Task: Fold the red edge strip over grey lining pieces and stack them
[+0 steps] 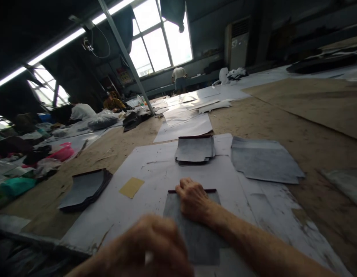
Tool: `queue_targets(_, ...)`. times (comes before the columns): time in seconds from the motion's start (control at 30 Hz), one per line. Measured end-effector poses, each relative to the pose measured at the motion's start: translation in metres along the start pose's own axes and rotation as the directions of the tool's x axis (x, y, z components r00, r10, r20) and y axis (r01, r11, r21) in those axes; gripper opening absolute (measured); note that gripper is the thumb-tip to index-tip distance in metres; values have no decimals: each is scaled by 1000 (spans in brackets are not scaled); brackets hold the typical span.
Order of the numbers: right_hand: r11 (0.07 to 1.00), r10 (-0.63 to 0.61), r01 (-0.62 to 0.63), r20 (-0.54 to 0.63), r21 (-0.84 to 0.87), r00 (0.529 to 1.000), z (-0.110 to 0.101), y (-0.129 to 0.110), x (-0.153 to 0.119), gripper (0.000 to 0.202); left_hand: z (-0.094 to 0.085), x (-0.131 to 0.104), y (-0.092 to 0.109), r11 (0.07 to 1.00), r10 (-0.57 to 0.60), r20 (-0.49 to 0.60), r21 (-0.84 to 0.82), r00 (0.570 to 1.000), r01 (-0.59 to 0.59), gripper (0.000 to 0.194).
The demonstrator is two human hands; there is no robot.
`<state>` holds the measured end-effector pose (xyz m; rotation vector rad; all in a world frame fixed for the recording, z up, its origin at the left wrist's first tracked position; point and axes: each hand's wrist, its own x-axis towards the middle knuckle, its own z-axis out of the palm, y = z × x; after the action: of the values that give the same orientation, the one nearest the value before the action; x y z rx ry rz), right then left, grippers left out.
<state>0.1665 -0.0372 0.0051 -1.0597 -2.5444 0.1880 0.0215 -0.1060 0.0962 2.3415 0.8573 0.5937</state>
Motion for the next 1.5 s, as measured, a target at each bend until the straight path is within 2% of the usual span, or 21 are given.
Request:
queue_targets(0.07, 999, 39, -39, -10, 18, 999, -3, 4, 0, 26, -1, 13, -24, 996, -88, -115, 3, 990, 89, 15)
queue_targets(0.13, 995, 86, -83, -82, 48, 993, -8, 11, -1, 29, -4, 24, -54, 975, -202, -248, 40, 948, 218, 15)
queue_targets(0.17, 993, 112, -106, -130, 58, 985, -11, 15, -2, 31, -4, 27, -68, 962, -243, -281, 54, 929, 268, 15)
queue_targets(0.23, 987, 157, -151, -153, 51, 976, -18, 23, -4, 27, -1, 30, -90, 954, -275, -240, 51, 931, 295, 15)
queue_targets(0.3, 983, 183, -182, -79, 16, 980, -25, 29, -5, 16, 6, 30, -101, 952, -291, -186, 38, 938, 303, 15)
queue_targets(0.4, 979, 203, -202, 57, -17, 977, -32, 30, -6, 12, 14, 28, -103, 944, -317, -179, 40, 931, 328, 14)
queue_targets(0.53, 975, 219, -223, 150, 11, 964, -36, 22, -7, 11, 16, 29, -102, 934, -338, -140, 70, 931, 350, 15)
queue_targets(0.63, 974, 209, -219, 164, 51, 964, -35, 18, -7, 10, 16, 30, -101, 923, -359, -98, 110, 928, 368, 14)
queue_targets(0.77, 979, 180, -193, 149, 72, 972, -33, 13, -8, 5, 18, 28, -98, 952, -285, -74, 97, 956, 291, 2)
queue_targets(0.87, 980, 173, -184, 133, 78, 976, -35, 11, -7, 6, 20, 27, -96, 978, -207, -79, -8, 975, 207, 12)
queue_targets(0.93, 975, 186, -200, 136, 100, 973, -38, 12, -6, 10, 20, 26, -97, 980, -196, -107, -69, 975, 189, 18)
queue_targets(1.13, 963, 211, -242, 233, 117, 949, -49, 36, -2, 18, 10, 23, -104, 940, -335, -234, -148, 913, 307, 17)
queue_targets(1.37, 921, 316, -341, 153, 187, 936, -61, 56, -4, 16, 1, 29, -113, 875, -478, -259, -226, 840, 428, 30)
queue_targets(1.5, 816, 464, -464, 88, 344, 881, -63, 59, -4, 16, -1, 26, -120, 849, -522, -262, -251, 812, 465, 37)
